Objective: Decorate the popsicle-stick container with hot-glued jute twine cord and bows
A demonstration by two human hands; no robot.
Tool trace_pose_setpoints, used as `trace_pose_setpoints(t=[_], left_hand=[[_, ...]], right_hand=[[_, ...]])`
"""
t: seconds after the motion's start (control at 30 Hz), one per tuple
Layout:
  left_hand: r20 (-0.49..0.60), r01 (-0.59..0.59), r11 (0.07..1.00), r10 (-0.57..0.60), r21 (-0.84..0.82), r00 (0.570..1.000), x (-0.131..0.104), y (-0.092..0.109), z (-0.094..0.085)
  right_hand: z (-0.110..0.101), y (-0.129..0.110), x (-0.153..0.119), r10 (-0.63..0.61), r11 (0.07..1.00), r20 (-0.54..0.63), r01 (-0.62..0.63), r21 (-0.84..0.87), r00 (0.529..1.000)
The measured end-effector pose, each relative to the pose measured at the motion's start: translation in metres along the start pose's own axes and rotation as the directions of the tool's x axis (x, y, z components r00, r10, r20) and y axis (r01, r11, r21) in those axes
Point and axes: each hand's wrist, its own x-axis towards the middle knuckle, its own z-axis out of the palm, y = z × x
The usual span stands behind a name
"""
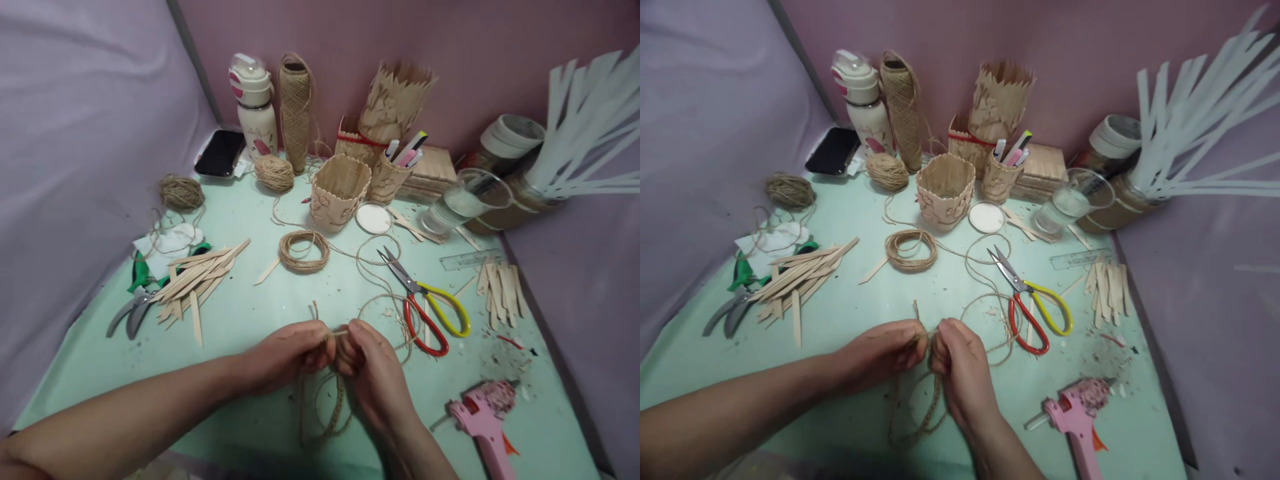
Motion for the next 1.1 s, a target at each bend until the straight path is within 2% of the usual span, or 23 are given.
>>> trace_pose_setpoints(t=[0.1, 0.2, 0.27, 0.33, 0.47, 0.53, 0.6, 0.63, 0.67, 0.7, 0.73, 0.8, 0.87, 0.93, 1.1], left_hand=[[-0.077, 0.035, 0.998, -0.031, 0.054, 0.997, 0.002, 0.001, 0.000], [-0.156, 0.012, 0.999, -0.004, 0.052, 0.988, 0.003, 0.001, 0.001], [-0.192, -0.033, 0.998, 0.043, 0.059, 0.980, 0.002, 0.001, 0.001], [-0.203, -0.072, 0.995, 0.085, 0.070, 0.976, 0.002, 0.000, 0.000], [-0.230, -0.108, 0.989, 0.130, 0.104, 0.965, -0.001, -0.002, -0.003], [-0.272, -0.120, 0.985, 0.150, 0.125, 0.951, -0.001, -0.002, -0.004], [-0.305, -0.126, 0.982, 0.164, 0.141, 0.938, -0.002, -0.001, -0.005], [-0.313, -0.125, 0.981, 0.166, 0.147, 0.935, -0.003, 0.000, -0.004], [-0.317, -0.123, 0.981, 0.167, 0.153, 0.934, -0.003, 0.001, -0.004], [-0.320, -0.120, 0.980, 0.166, 0.158, 0.933, -0.004, 0.002, -0.003], [-0.322, -0.118, 0.980, 0.166, 0.162, 0.932, -0.005, 0.003, -0.002], [-0.326, -0.118, 0.978, 0.169, 0.172, 0.930, -0.006, 0.004, -0.002], [-0.329, -0.120, 0.978, 0.172, 0.173, 0.929, -0.006, 0.005, -0.002], [-0.326, -0.121, 0.978, 0.172, 0.169, 0.930, -0.006, 0.004, -0.003], [-0.306, -0.116, 0.981, 0.160, 0.157, 0.938, -0.006, 0.002, -0.005]], right_hand=[[-0.005, 0.001, 0.001, -0.071, 0.994, -0.044, 0.068, -0.083, 0.996], [-0.010, 0.001, -0.003, -0.175, 0.936, -0.053, 0.149, -0.318, 0.983], [-0.012, -0.001, -0.007, -0.231, 0.827, -0.013, 0.189, -0.529, 0.973], [-0.012, -0.001, -0.012, -0.270, 0.706, 0.038, 0.225, -0.671, 0.962], [-0.012, -0.006, -0.022, -0.336, 0.486, 0.172, 0.327, -0.810, 0.926], [-0.017, -0.015, -0.025, -0.358, 0.340, 0.262, 0.387, -0.857, 0.896], [-0.028, -0.032, -0.024, -0.450, 0.158, 0.295, 0.400, -0.903, 0.843], [-0.037, -0.042, -0.023, -0.530, 0.050, 0.280, 0.359, -0.932, 0.800], [-0.046, -0.054, -0.021, -0.592, -0.058, 0.245, 0.262, -0.963, 0.768], [-0.055, -0.066, -0.018, -0.605, -0.155, 0.195, 0.126, -0.980, 0.772], [-0.064, -0.077, -0.015, -0.587, -0.231, 0.126, -0.016, -0.973, 0.799], [-0.079, -0.097, -0.007, -0.534, -0.330, -0.013, -0.223, -0.917, 0.846], [-0.087, -0.110, -0.001, -0.450, -0.384, -0.082, -0.276, -0.881, 0.889], [-0.090, -0.117, 0.003, -0.382, -0.386, -0.121, -0.277, -0.880, 0.916], [-0.090, -0.117, 0.009, -0.296, -0.366, -0.146, -0.254, -0.895, 0.944]])
